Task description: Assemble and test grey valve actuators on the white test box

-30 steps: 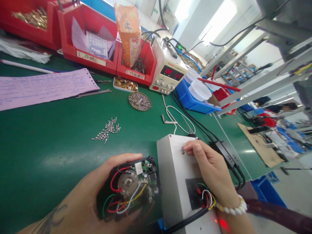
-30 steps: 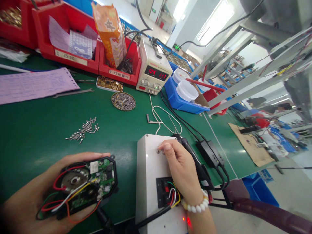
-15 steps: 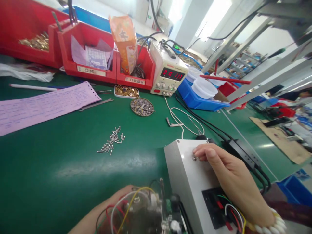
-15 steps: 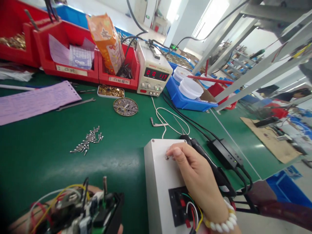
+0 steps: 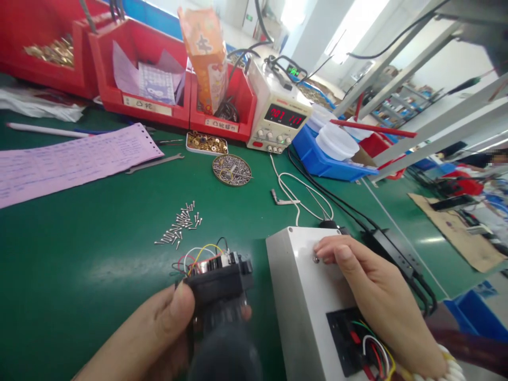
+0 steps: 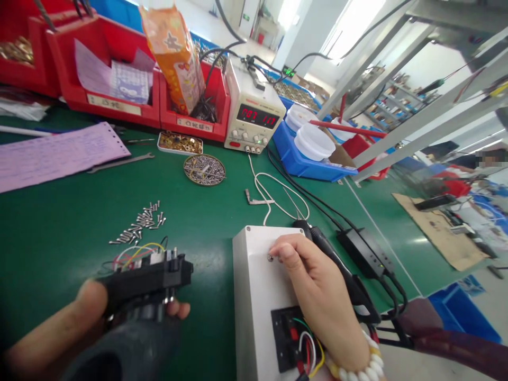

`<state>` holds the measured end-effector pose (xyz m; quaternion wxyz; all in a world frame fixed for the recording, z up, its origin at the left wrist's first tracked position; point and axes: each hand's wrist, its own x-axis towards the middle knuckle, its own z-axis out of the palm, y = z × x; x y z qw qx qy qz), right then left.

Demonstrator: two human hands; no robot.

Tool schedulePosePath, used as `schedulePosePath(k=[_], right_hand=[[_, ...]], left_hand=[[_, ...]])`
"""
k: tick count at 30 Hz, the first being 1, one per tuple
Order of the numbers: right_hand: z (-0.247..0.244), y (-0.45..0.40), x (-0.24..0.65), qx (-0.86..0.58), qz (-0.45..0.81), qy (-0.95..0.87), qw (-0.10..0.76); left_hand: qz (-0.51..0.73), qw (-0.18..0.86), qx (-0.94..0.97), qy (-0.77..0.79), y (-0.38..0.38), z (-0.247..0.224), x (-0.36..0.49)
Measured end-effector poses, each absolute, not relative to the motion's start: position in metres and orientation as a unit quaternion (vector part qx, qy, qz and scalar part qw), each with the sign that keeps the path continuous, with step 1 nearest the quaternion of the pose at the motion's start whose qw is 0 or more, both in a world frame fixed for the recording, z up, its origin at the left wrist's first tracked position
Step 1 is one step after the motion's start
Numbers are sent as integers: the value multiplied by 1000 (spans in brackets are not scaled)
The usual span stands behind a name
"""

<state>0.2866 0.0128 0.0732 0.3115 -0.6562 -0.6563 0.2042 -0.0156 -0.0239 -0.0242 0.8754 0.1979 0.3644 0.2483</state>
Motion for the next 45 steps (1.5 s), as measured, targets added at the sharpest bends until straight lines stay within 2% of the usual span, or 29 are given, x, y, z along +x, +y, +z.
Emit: schedulePosePath(k=[4, 13, 39, 45], right_hand=[[74, 14, 285, -656, 215, -648, 321], [74, 12, 287, -662, 212, -647, 313], [77, 16, 283, -707, 226, -616, 265], [76, 13, 284, -713, 230, -608, 264]], left_hand=[[299, 889, 98, 333, -16, -14, -9], [328, 892, 156, 268, -2, 8, 9], [322, 880, 177, 302, -6, 5, 7], [353, 769, 295, 443, -4, 5, 7]])
